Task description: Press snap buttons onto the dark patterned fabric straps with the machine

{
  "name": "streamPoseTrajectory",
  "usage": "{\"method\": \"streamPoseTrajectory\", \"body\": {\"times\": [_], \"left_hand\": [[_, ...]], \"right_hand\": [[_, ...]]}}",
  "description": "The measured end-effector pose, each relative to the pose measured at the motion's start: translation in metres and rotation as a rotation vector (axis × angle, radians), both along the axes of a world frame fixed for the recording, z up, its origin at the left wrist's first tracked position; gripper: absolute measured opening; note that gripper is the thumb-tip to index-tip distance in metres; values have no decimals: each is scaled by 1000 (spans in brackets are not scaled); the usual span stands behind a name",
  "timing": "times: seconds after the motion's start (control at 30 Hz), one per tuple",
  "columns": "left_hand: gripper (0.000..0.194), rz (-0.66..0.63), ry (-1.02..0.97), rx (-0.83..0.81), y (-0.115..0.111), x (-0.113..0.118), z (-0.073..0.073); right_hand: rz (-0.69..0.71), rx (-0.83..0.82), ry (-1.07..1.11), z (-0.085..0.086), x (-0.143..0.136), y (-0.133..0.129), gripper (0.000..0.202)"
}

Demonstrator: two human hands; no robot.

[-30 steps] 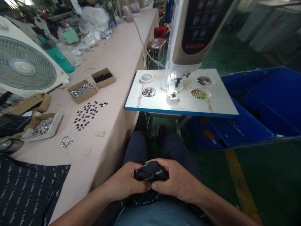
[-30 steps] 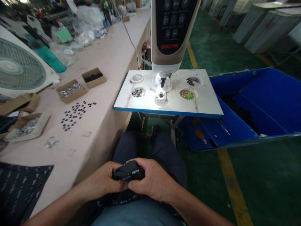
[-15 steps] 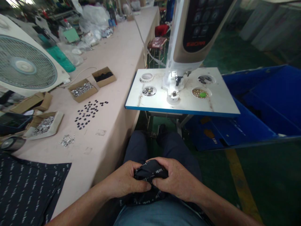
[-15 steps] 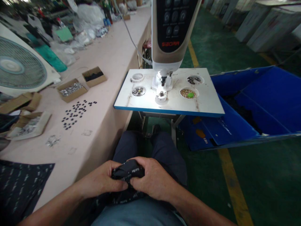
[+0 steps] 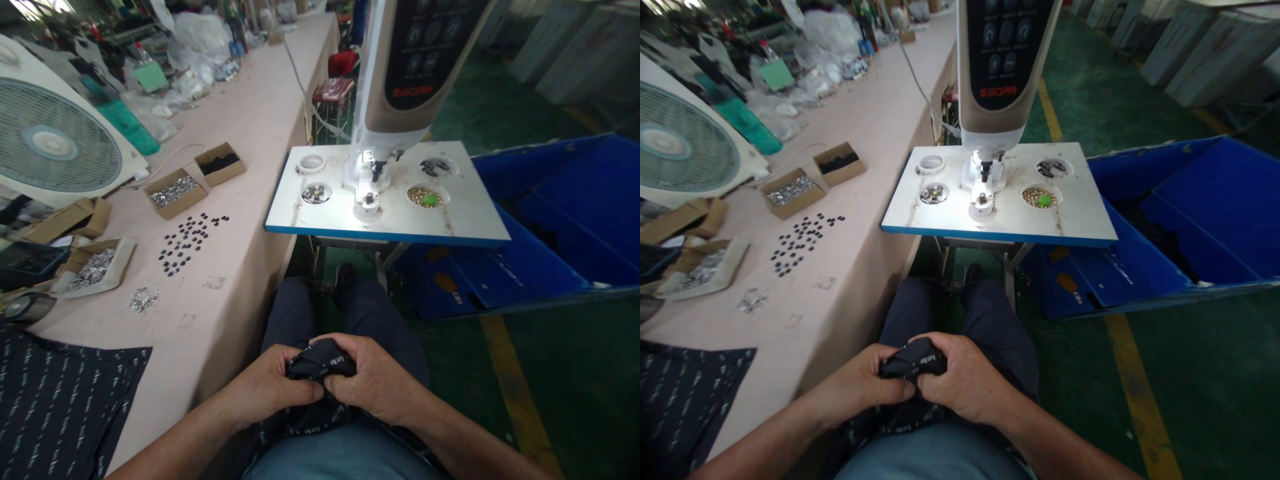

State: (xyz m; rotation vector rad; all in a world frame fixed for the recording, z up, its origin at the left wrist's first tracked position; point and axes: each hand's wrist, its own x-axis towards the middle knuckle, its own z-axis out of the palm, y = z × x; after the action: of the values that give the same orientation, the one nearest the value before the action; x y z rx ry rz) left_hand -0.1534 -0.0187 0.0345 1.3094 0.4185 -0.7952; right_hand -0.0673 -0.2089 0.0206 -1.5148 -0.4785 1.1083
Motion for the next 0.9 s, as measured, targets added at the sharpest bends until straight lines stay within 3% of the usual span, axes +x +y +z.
{"method": "streamPoseTrajectory", "body": {"times": [0.43, 0.9], "left_hand": [[31, -57, -61, 130, -4, 3, 2], [28, -32, 4, 72, -1, 2, -1]], "right_hand": [[-16, -46, -192, -2, 2, -1, 50], [59, -16, -35, -3, 7, -4, 53]]}}
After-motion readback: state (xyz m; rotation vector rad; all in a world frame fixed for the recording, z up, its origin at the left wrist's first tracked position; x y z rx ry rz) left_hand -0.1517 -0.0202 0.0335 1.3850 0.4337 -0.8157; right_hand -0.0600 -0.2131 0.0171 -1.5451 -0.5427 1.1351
